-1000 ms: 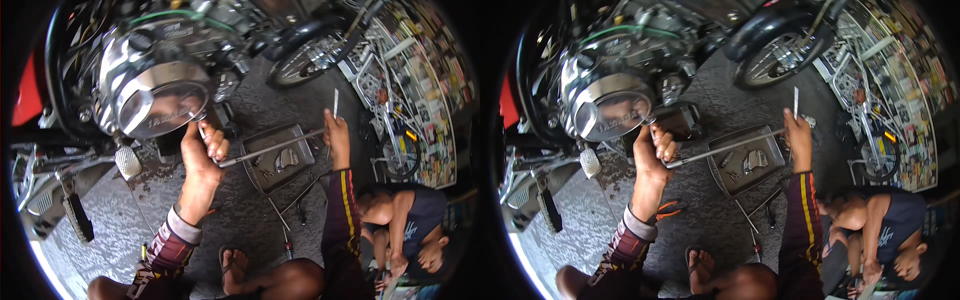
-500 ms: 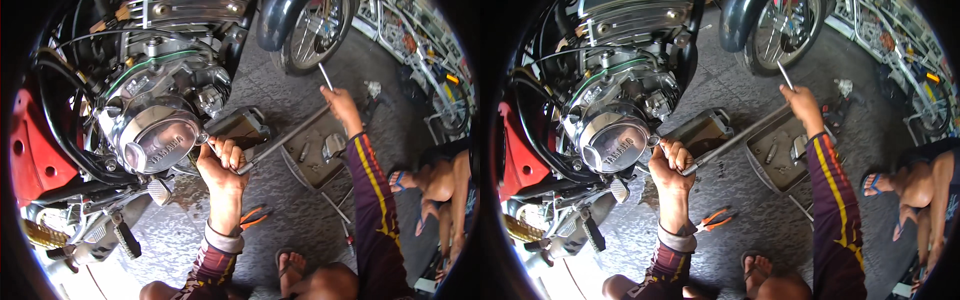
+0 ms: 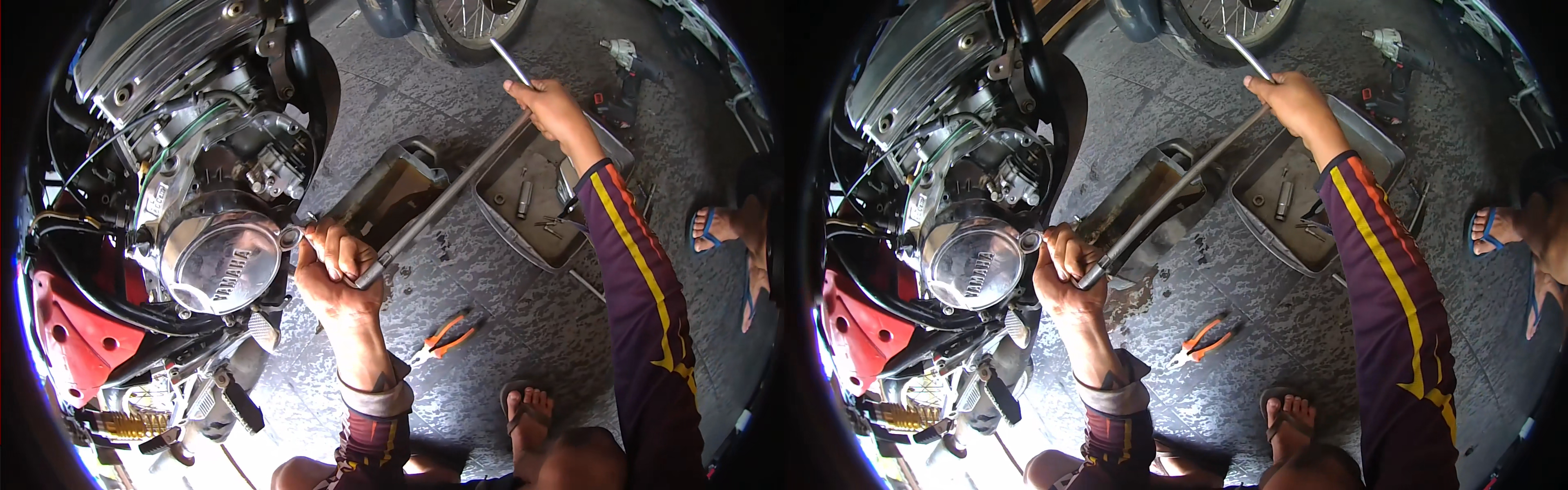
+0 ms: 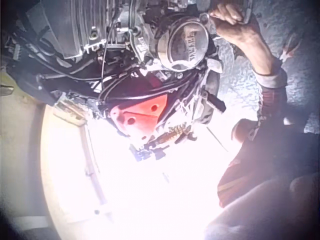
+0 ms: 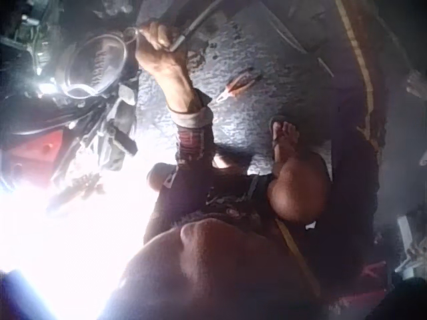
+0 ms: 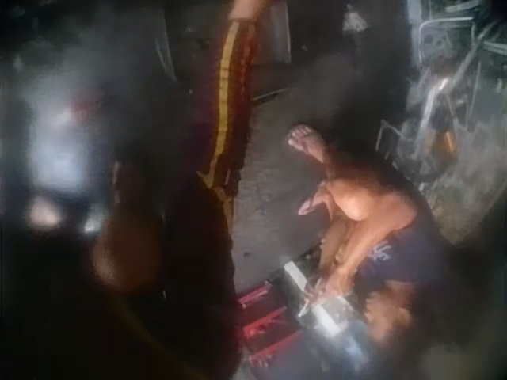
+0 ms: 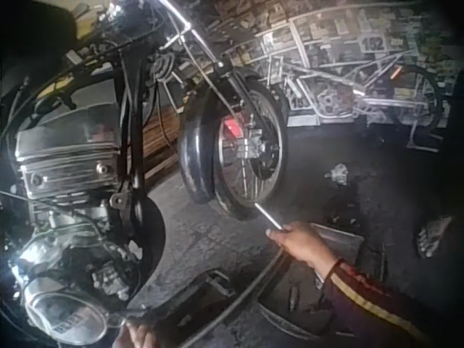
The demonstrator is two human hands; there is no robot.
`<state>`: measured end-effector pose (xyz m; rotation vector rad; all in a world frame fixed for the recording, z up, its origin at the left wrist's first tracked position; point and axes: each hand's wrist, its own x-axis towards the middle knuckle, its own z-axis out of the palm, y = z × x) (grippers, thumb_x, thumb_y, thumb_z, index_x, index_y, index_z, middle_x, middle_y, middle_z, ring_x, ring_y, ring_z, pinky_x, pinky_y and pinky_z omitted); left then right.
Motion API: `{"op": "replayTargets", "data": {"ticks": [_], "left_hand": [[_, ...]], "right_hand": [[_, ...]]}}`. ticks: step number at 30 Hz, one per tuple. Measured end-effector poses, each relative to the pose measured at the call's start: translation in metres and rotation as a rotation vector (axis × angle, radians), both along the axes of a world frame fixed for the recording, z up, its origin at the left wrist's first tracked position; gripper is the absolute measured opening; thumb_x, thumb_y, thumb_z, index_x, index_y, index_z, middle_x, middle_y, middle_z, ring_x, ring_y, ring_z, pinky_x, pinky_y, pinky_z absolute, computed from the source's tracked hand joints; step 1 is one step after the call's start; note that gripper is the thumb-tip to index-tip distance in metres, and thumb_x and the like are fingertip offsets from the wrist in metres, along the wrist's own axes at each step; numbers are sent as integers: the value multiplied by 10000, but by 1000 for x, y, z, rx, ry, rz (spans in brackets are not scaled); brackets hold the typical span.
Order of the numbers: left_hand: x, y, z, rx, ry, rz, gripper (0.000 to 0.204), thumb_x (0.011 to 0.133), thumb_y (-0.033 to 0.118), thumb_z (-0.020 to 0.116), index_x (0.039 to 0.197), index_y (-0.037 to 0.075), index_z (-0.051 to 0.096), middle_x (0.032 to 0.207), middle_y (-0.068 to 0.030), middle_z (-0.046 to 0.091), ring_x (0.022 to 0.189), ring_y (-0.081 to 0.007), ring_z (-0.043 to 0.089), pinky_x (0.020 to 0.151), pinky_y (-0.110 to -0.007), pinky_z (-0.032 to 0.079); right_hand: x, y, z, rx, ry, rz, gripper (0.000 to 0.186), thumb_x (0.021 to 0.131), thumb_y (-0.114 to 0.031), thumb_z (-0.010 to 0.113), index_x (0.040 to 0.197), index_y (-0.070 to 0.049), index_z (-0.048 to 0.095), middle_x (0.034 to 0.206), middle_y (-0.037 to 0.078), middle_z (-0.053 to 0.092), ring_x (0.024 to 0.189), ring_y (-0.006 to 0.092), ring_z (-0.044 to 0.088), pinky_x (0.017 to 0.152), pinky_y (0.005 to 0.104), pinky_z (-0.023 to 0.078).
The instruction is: The person uses a T-handle socket wrench to unscrew and remove bolts from a motorcycle engine cover, then places the bolts and the cover into a metal tray.
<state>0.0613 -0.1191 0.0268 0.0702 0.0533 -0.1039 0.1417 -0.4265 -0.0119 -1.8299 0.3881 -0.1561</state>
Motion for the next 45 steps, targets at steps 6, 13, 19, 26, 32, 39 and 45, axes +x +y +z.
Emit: {"op": "replayTargets", "data": {"ticks": [6,13,19,26,32,39,45], "left_hand": [[1,0,1,29,58,23,295,959,183,330,785,-16,460,565,-16,332,382,-83,247,319,-224,190],[1,-7,3,34,89,53,316,976,229,307,803,0,439,558,4,293,377,-75,211,313,-223,182],[0,-8,5,7,81,43,314,974,227,310,800,-1,438,557,3,296,378,-76,210,315,-222,181],[0,-11,5,20,64,60,247,944,105,346,716,19,382,560,-5,288,371,-65,196,324,-221,170],[0,-6,2,31,65,58,284,965,197,333,794,-1,442,553,5,295,379,-75,208,316,-222,179],[3,-2,1,111,40,7,291,966,190,341,793,3,482,563,1,322,385,-80,233,337,-226,186],[-4,13,4,230,89,72,301,976,213,341,780,23,468,551,17,289,395,-74,228,348,-222,205]], "right_hand": [[0,-4,-6,-29,51,13,435,803,-444,618,596,-80,500,499,-4,413,430,111,382,427,301,289],[-4,-1,-16,41,-23,-14,404,814,-431,634,648,-116,441,458,-90,281,345,17,210,335,225,123],[-4,3,-21,76,-15,-22,405,817,-427,633,651,-112,439,455,-91,277,345,14,207,335,228,119],[-4,2,-32,135,-20,-13,391,825,-396,637,659,-100,445,453,-89,278,334,13,219,318,220,141],[-4,6,-38,195,-29,6,394,822,-393,640,644,-91,462,454,-76,305,332,26,229,317,230,158],[2,-7,-4,-41,-121,-26,424,798,-437,639,639,-56,541,535,6,477,468,123,443,470,287,343],[2,3,66,-355,-464,29,366,844,-394,589,839,-31,641,694,60,566,632,179,530,607,298,401]]}}
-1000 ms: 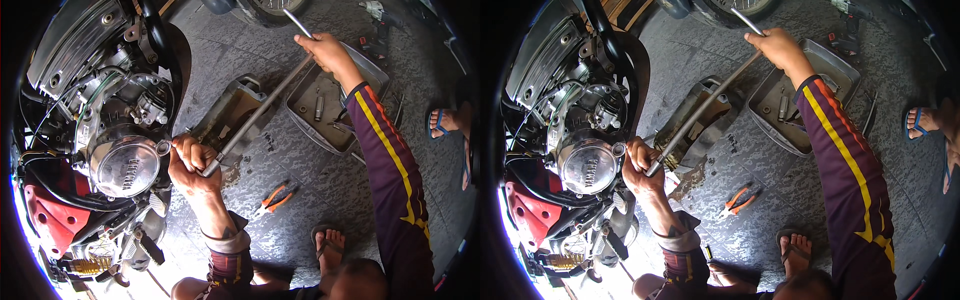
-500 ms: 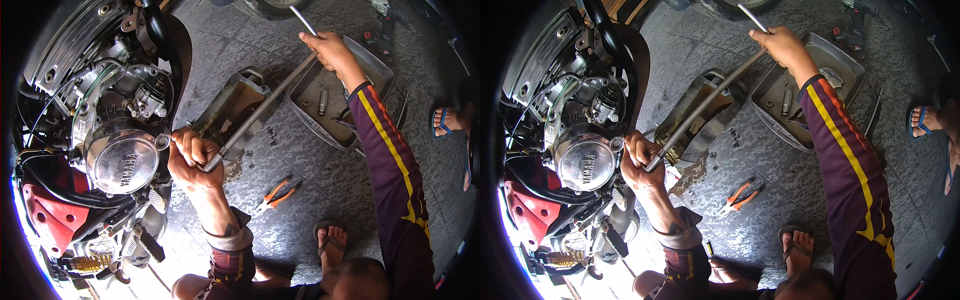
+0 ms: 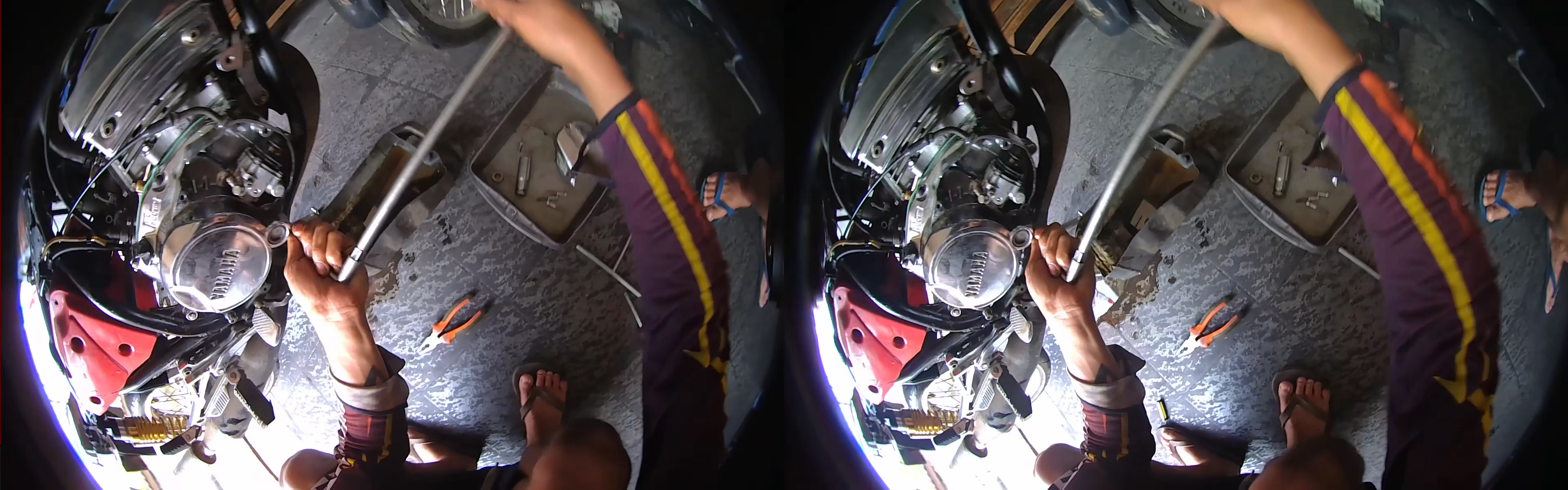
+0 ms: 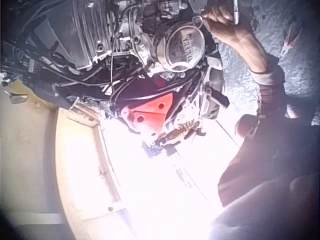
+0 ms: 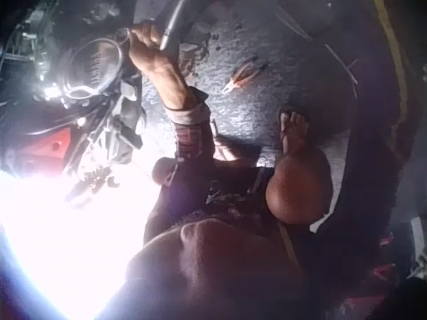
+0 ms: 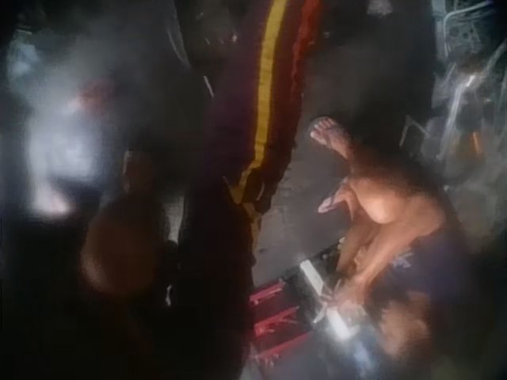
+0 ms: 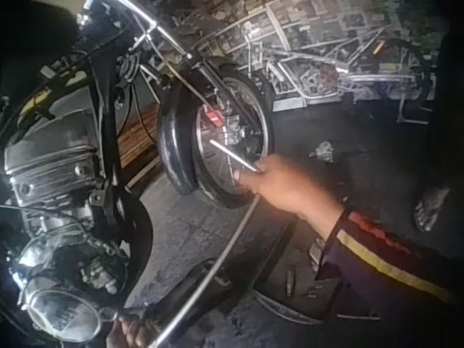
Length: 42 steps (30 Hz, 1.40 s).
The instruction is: The person uses a T-handle socket wrench to unscrew and remove bolts from a motorcycle engine cover, then places the bolts and the cover into a metal tray.
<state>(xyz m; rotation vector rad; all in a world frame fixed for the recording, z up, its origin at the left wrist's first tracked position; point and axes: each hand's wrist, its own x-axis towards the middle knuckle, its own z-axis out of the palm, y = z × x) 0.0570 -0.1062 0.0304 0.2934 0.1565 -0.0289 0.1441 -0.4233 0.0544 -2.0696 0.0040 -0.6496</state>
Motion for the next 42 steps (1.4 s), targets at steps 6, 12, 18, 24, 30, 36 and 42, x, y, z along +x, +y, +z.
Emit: {"op": "replayTargets", "data": {"ticks": [6,12,18,24,30,36,42], "left_hand": [[-21,-25,-20,60,5,-127,373,991,309,314,784,53,489,546,25,282,389,-71,203,360,-227,184],[-17,-29,-63,619,61,64,339,970,372,380,790,108,490,521,44,262,389,-61,201,330,-233,150],[-50,-11,-77,1121,258,-30,299,961,378,409,777,145,451,512,60,323,387,-39,241,356,-213,176],[-59,-30,-52,816,194,-152,314,966,397,382,860,116,472,543,48,271,388,-61,222,357,-225,180],[-54,-41,-55,1100,150,-244,274,971,324,402,851,89,479,571,45,323,416,-34,245,372,-197,179],[-92,-48,-130,1572,25,-586,254,948,260,433,882,60,576,596,28,413,469,-45,358,413,-220,288],[-110,-54,-181,1854,-235,-546,149,885,161,532,907,56,636,759,-68,614,639,-148,587,565,-267,468]], "right_hand": [[-48,8,75,-236,92,-165,364,842,-355,588,776,-6,665,630,132,601,591,234,598,577,369,450],[-98,5,81,-179,267,50,362,854,-368,582,762,-31,679,638,171,612,593,254,623,573,396,462],[-188,-29,-53,22,372,-151,224,896,-188,548,784,-8,624,569,6,499,536,88,458,517,272,352],[-328,20,-166,154,815,-314,386,871,-309,588,650,7,573,546,101,546,509,158,529,505,325,378],[-386,45,-237,316,919,-540,411,872,-366,578,698,6,588,614,144,593,597,273,596,568,370,422],[-408,36,-253,157,783,-452,306,896,-322,543,942,-20,560,782,173,616,735,331,605,636,404,436],[-404,18,-208,955,1069,-343,316,895,-303,551,872,9,594,538,31,497,451,124,454,449,282,358]]}}
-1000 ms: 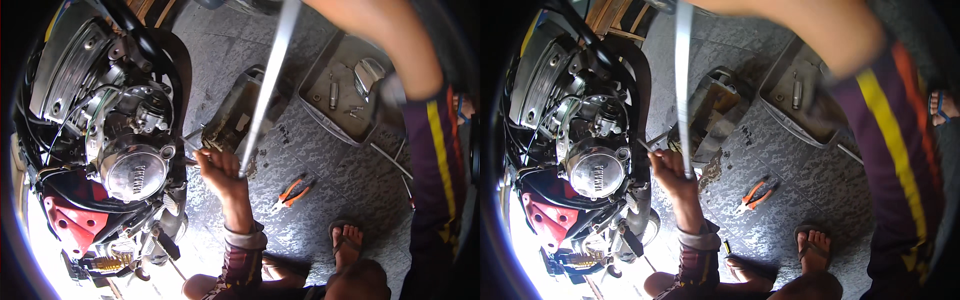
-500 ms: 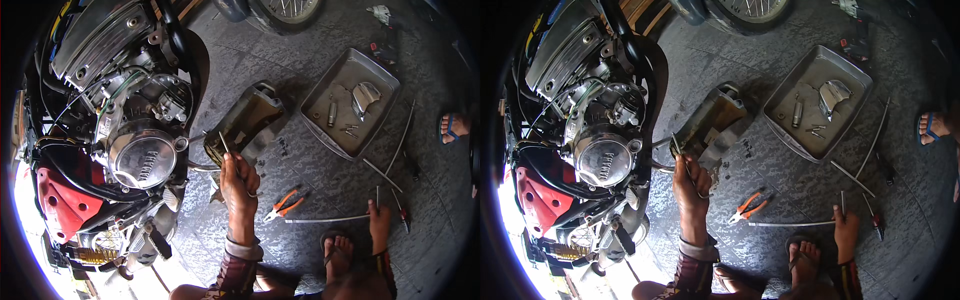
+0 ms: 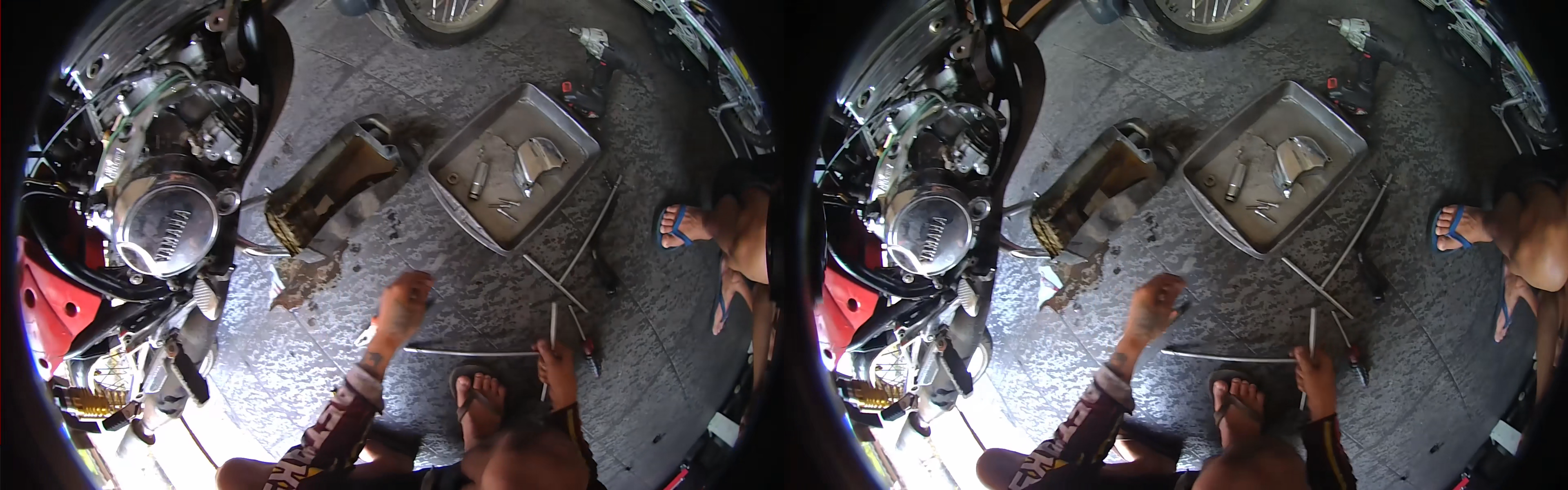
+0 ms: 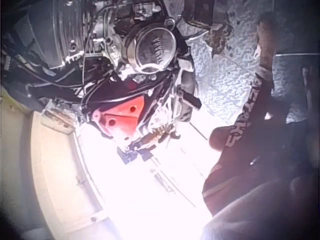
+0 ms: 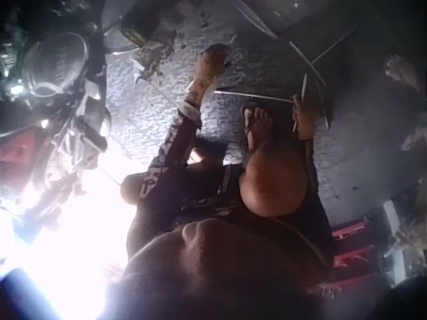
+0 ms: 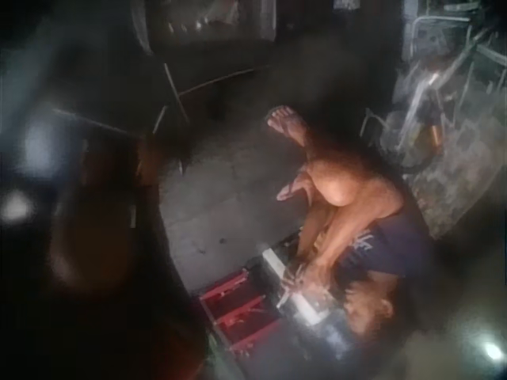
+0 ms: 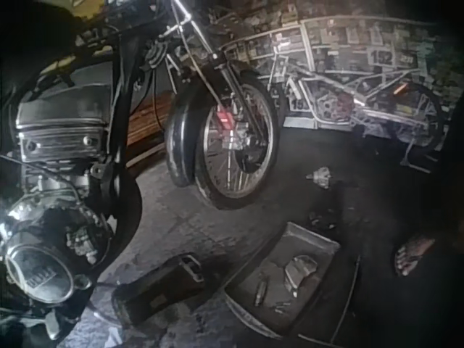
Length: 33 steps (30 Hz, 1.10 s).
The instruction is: The person uses a T-handle socket wrench to unscrew and remove bolts from a motorcycle engine cover, then places the bolts and the cover into a metal tray.
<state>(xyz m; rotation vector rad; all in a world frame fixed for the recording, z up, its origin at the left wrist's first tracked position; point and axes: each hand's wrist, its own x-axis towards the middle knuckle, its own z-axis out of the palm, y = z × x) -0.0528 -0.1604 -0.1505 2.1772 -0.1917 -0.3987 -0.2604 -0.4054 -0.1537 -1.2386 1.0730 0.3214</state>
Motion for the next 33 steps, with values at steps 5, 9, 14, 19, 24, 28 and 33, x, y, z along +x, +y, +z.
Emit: {"op": "replayTargets", "data": {"ticks": [5,9,14,19,24,28,33], "left_hand": [[-6,-11,-26,328,-43,-430,142,812,62,571,932,61,645,971,-121,639,921,-289,607,799,-349,489],[-12,-23,-18,63,-311,-321,180,819,31,546,976,55,630,1058,-126,603,894,-254,591,773,-325,482],[4,-21,38,-797,346,306,346,919,265,452,1169,32,503,839,-49,524,671,-141,487,563,-278,410],[26,-55,146,-1029,268,121,569,946,504,332,1243,28,433,668,24,354,453,-74,309,377,-219,252],[50,-62,198,-841,171,115,425,974,415,336,1085,47,517,615,43,276,435,-52,257,368,-205,222],[53,-58,192,-874,-58,370,324,975,368,373,1015,72,498,617,40,306,439,-48,263,363,-199,191],[53,-63,195,-956,196,274,345,967,405,380,965,86,511,601,49,286,424,-38,227,360,-192,163]], "right_hand": [[-13,-5,51,-443,-191,158,328,906,-245,520,756,20,643,497,22,511,428,94,448,425,258,331],[-18,-19,104,-616,-299,80,253,912,-188,479,800,-4,612,511,18,481,435,91,428,433,239,327],[19,-15,129,-476,-540,-376,175,915,-179,465,878,-30,548,569,16,438,457,68,370,438,220,321],[99,39,140,-261,-1004,-275,184,926,-124,426,883,8,547,618,30,485,492,59,393,441,203,317],[139,66,134,-216,-1224,-148,158,920,-119,501,940,23,567,721,83,602,604,114,577,503,246,441],[162,73,134,-295,-1419,35,192,914,-193,523,941,-9,573,747,96,613,604,194,607,511,273,467],[184,79,137,-264,-1488,66,182,923,-175,506,911,-5,571,764,100,606,622,156,561,554,257,447]]}}
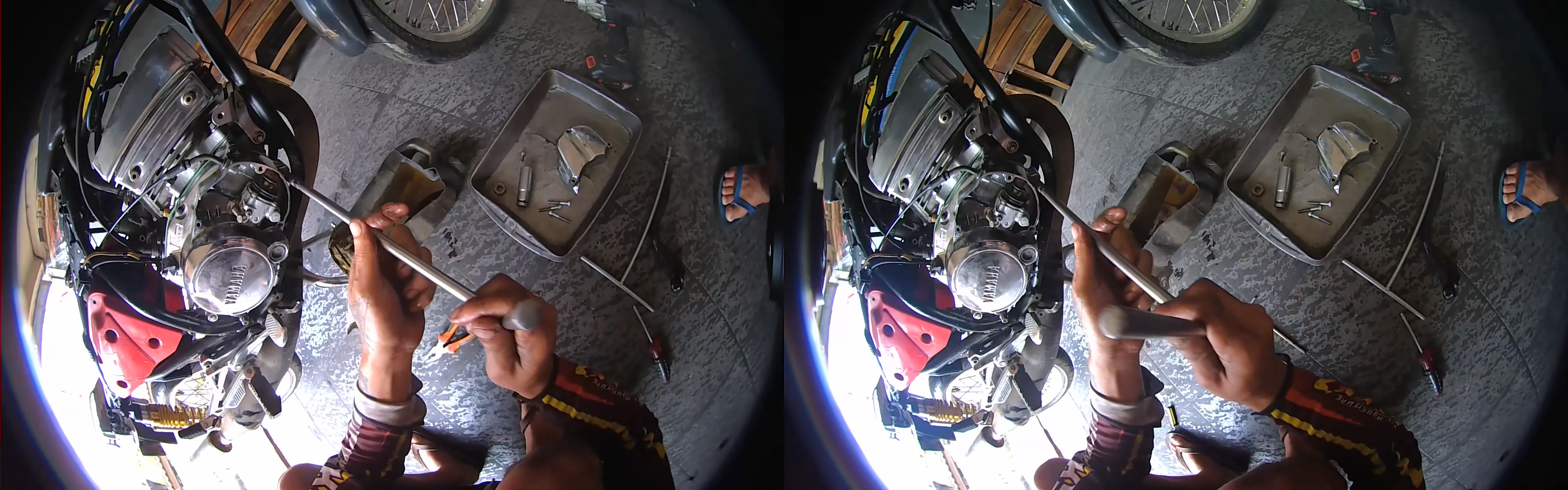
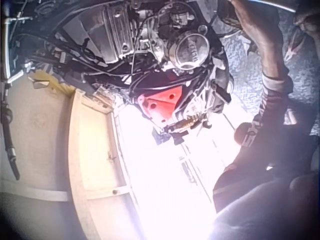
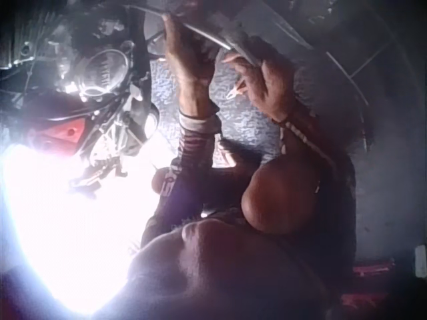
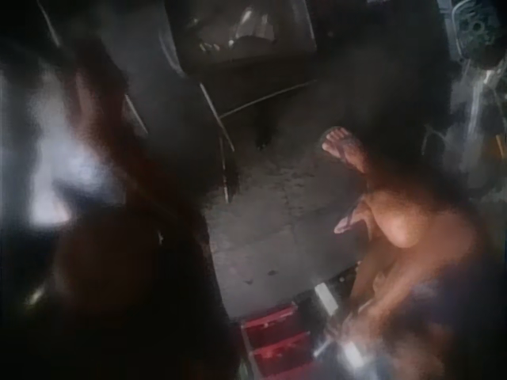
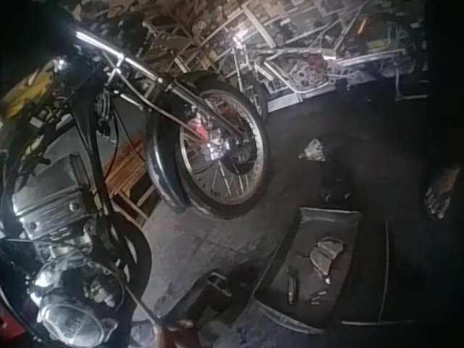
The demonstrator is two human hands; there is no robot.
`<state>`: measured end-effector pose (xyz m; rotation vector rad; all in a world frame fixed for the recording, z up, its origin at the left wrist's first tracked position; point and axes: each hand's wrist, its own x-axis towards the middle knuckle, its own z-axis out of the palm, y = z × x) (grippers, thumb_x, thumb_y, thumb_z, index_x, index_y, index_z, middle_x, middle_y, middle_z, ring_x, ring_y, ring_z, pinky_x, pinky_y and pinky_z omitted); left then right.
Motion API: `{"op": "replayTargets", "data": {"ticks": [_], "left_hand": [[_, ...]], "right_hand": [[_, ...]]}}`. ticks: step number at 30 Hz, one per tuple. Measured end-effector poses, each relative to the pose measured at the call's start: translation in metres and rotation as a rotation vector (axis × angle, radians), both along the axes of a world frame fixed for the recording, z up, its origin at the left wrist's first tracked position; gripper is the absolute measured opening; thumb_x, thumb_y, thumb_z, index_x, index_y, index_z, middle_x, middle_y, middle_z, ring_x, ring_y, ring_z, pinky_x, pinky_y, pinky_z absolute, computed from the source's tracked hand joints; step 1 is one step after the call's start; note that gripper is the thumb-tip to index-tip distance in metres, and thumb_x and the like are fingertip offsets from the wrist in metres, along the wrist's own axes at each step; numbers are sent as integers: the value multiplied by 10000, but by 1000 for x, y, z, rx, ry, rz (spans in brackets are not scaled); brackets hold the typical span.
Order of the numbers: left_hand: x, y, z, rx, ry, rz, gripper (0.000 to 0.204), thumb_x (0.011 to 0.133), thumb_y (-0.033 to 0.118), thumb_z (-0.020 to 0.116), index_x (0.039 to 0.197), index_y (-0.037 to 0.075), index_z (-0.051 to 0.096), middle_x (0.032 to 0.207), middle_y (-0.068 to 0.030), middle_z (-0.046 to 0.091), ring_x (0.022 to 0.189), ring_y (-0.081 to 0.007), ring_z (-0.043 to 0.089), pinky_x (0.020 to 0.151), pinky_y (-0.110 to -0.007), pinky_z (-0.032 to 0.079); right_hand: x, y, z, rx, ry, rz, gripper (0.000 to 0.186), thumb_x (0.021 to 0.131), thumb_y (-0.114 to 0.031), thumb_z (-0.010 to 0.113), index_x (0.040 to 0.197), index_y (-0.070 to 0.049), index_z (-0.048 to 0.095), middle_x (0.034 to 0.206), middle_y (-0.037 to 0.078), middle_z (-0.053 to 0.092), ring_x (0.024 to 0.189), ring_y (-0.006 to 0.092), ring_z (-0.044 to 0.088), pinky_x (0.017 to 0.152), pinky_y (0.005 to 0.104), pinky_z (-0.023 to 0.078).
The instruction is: The person uses a T-handle socket wrench to unscrew and remove bolts from a motorcycle engine cover, then places the bolts and the cover into a metal tray.
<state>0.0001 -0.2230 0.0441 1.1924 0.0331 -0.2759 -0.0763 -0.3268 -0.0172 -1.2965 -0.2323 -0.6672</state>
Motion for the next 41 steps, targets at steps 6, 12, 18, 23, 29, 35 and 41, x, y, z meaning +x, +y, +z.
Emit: {"op": "replayTargets", "data": {"ticks": [6,12,18,23,29,35,41], "left_hand": [[10,6,5,2,4,-11,378,962,430,381,892,83,514,578,60,250,426,-34,201,362,-194,151],[15,10,3,-49,-12,-80,362,958,432,389,864,99,494,574,61,251,433,-38,202,367,-203,149],[17,25,-4,-188,-24,-167,369,946,458,401,847,105,447,583,52,265,464,-44,210,377,-208,156],[12,26,-8,-198,-128,-189,530,920,579,304,880,80,475,569,31,321,458,-80,282,397,-244,220],[-67,26,-65,-85,-41,-219,635,910,588,308,1117,14,483,964,-66,522,877,-166,493,814,-312,393],[-76,36,-56,259,-455,-484,317,919,294,508,1009,-9,491,807,-145,512,748,-244,526,699,-351,416],[-58,35,-27,277,-461,-645,360,947,357,446,912,2,498,676,-205,467,628,-313,493,600,-396,379]], "right_hand": [[9,0,11,-30,22,9,197,925,-178,502,898,3,575,767,111,616,629,173,591,560,272,475],[14,-8,19,-92,-38,-4,162,903,-193,544,902,-40,597,748,81,608,608,160,585,537,278,452],[23,-18,24,-318,-187,201,176,845,-171,599,962,-42,566,745,70,528,635,229,572,576,335,462],[-14,35,38,128,121,273,367,965,-330,384,993,14,509,775,61,472,660,102,475,604,246,411],[-7,15,71,-313,322,52,208,867,-130,534,1037,-13,558,1015,145,501,972,273,506,844,383,402],[0,12,120,-368,225,-27,429,804,-36,538,1217,12,433,1054,127,488,953,185,495,838,313,400],[35,11,140,-501,-82,-405,386,808,20,437,1191,-28,446,991,109,494,824,139,511,734,225,419]]}}
